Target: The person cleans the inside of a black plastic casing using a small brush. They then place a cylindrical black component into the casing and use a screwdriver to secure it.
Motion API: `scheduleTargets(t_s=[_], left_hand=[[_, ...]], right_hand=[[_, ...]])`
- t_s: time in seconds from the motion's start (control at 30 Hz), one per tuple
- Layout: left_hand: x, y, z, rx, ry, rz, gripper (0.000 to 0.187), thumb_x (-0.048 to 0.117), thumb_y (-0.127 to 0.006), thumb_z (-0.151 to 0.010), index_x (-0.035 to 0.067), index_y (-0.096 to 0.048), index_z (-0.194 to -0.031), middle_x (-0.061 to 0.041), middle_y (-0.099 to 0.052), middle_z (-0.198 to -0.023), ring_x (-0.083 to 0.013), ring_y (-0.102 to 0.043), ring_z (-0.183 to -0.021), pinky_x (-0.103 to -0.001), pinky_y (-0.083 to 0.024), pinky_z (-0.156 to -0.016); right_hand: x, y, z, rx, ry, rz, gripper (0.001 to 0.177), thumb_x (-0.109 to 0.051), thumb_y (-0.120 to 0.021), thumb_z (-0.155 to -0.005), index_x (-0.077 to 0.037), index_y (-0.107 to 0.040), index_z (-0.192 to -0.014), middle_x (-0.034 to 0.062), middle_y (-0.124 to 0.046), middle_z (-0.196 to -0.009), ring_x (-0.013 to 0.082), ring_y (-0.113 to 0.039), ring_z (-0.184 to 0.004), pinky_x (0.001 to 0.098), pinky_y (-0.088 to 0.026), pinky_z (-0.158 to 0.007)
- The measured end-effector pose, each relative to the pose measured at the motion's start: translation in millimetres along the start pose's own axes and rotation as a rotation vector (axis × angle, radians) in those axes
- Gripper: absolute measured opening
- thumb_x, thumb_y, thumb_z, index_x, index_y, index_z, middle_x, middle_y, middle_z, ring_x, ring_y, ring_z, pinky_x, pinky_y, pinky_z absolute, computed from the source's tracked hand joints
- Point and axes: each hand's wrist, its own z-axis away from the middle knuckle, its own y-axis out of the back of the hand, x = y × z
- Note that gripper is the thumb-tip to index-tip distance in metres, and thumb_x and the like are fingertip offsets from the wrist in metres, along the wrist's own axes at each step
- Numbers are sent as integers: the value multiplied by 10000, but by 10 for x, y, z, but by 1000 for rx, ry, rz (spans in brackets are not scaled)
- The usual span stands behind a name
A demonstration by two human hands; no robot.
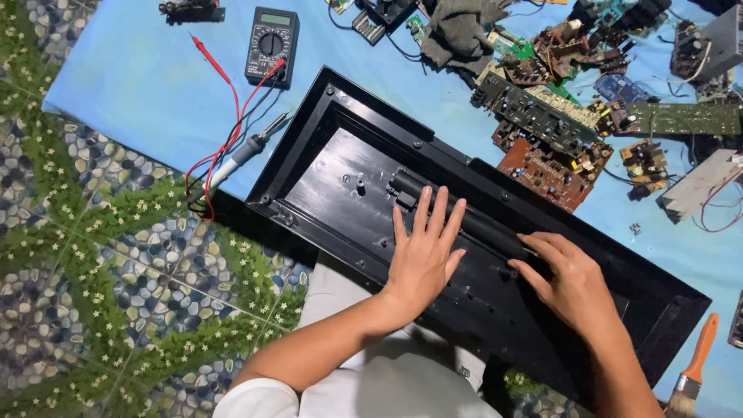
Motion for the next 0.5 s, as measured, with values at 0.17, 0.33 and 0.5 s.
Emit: scheduleTargets(t_s=[0.17,0.33,0.5], left_hand=[[-30,3,-2,-22,-8,-29,866,669,-566,-990,214,-245,-1652,-127,-264,-1691,-335,-223,-1573,-613,-393,-1165],[6,13,-1,-34,-13,-113,851,701,-500,-1002,235,-229,-1661,-120,-251,-1698,-314,-214,-1574,-575,-398,-1167],[-43,20,-33,-30,-33,-38,835,650,-516,-1023,191,-228,-1657,-145,-235,-1698,-340,-202,-1576,-599,-374,-1189]], right_hand=[[-58,13,10,18,-34,-13,440,-198,-756,-885,-51,-690,-1294,158,-682,-1258,316,-687,-1129,448,-562,-981],[-7,40,191,31,-87,-18,407,-208,-737,-906,-38,-691,-1273,153,-653,-1261,322,-691,-1079,445,-568,-909],[118,4,339,62,-149,-19,460,-179,-754,-886,-32,-675,-1314,178,-671,-1263,326,-692,-1113,461,-588,-954]])
